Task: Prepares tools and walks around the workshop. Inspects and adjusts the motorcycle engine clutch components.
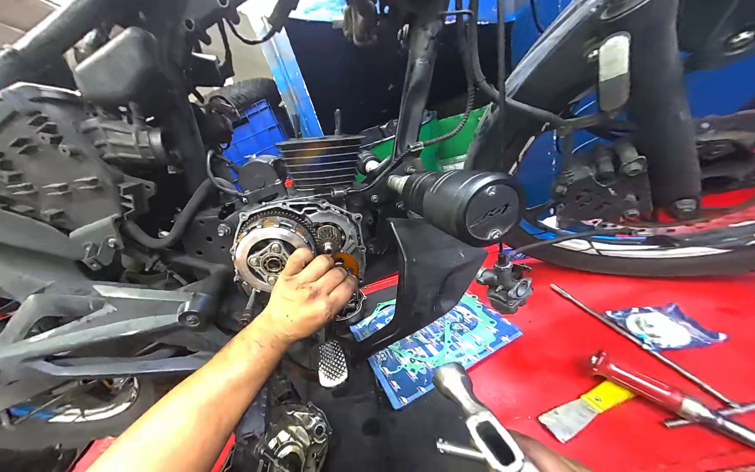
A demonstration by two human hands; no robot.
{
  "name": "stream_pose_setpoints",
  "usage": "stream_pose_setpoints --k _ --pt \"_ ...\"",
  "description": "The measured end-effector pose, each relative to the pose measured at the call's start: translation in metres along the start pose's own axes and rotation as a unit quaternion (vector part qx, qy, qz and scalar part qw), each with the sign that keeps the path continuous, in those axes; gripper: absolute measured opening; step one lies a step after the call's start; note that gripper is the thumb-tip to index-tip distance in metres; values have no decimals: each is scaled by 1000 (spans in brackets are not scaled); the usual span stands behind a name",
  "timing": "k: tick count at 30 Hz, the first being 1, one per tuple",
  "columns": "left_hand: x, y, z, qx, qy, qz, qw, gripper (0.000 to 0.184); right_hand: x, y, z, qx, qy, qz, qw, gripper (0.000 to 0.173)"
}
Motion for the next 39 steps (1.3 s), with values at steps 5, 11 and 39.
stream_pose_setpoints --k 5,11,39 --pt "1 -2 -2 9 11 -5 1000 14 -12 15 54 147 -66 22 987 45" --pt "-2 -1 -4 17 3 -14 1000 15 -21 22 86 219 -164 -202 941 58" --pt "-4 2 -4 15 -17 -18 1000 14 -6 17 99 172 -283 -322 887 53"
Point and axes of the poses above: each hand's wrist, its own z-axis towards the middle knuckle, its own y-axis out of the palm, x = y × z, the point moved 10 cm from there along z, towards the middle knuckle, and after that the axes turned 1 degree about -y, right-handed, at the moved point
